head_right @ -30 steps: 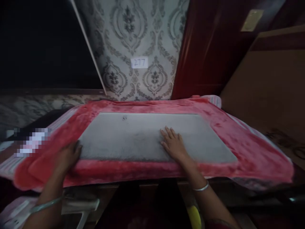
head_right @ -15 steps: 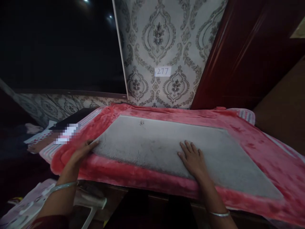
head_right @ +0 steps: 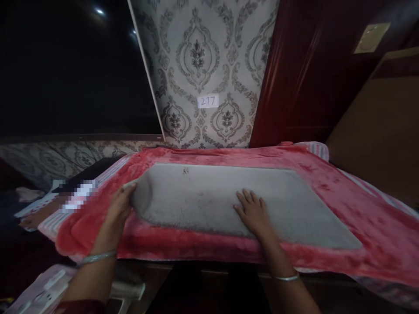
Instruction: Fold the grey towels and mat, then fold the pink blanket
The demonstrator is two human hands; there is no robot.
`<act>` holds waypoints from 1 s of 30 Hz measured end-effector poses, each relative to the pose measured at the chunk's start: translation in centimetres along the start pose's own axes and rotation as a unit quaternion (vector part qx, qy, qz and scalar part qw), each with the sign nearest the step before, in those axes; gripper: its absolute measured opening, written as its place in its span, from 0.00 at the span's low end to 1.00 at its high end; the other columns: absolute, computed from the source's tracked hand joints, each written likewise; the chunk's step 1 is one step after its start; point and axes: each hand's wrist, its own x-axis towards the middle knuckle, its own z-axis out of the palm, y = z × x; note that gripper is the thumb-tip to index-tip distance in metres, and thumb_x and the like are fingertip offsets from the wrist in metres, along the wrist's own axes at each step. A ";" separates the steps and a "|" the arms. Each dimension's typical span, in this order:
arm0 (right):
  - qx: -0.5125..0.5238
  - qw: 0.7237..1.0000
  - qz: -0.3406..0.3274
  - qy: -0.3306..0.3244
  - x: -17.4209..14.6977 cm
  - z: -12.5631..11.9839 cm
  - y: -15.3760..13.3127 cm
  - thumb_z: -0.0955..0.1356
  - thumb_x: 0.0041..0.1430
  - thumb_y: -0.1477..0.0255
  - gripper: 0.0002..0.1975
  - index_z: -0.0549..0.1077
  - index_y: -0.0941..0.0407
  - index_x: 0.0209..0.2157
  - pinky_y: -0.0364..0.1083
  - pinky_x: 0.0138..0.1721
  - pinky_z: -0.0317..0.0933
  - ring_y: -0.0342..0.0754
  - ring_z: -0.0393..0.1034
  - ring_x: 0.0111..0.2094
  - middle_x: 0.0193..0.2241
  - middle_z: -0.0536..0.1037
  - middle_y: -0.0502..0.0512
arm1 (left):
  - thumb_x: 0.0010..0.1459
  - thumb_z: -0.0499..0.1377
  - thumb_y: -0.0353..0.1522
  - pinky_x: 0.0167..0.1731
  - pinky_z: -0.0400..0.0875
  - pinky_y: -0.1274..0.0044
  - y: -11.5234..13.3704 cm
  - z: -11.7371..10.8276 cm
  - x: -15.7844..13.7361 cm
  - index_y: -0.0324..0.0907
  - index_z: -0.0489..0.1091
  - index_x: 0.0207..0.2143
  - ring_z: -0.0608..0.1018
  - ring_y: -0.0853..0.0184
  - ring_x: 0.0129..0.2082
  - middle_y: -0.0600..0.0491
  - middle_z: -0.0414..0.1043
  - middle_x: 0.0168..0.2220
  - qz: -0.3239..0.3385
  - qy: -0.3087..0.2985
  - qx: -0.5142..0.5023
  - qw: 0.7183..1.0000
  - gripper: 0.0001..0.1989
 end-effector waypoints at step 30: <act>0.499 0.842 0.165 -0.124 9.4 -4.5 -4.7 0.63 0.69 0.61 0.17 0.76 0.59 0.39 0.43 0.29 0.67 0.44 0.70 0.22 0.22 0.76 0.54 | 0.58 0.51 0.20 0.51 0.74 0.66 -7.9 13.7 -15.1 0.43 0.74 0.52 0.79 0.60 0.48 0.46 0.78 0.48 0.360 -0.400 0.443 0.717 0.23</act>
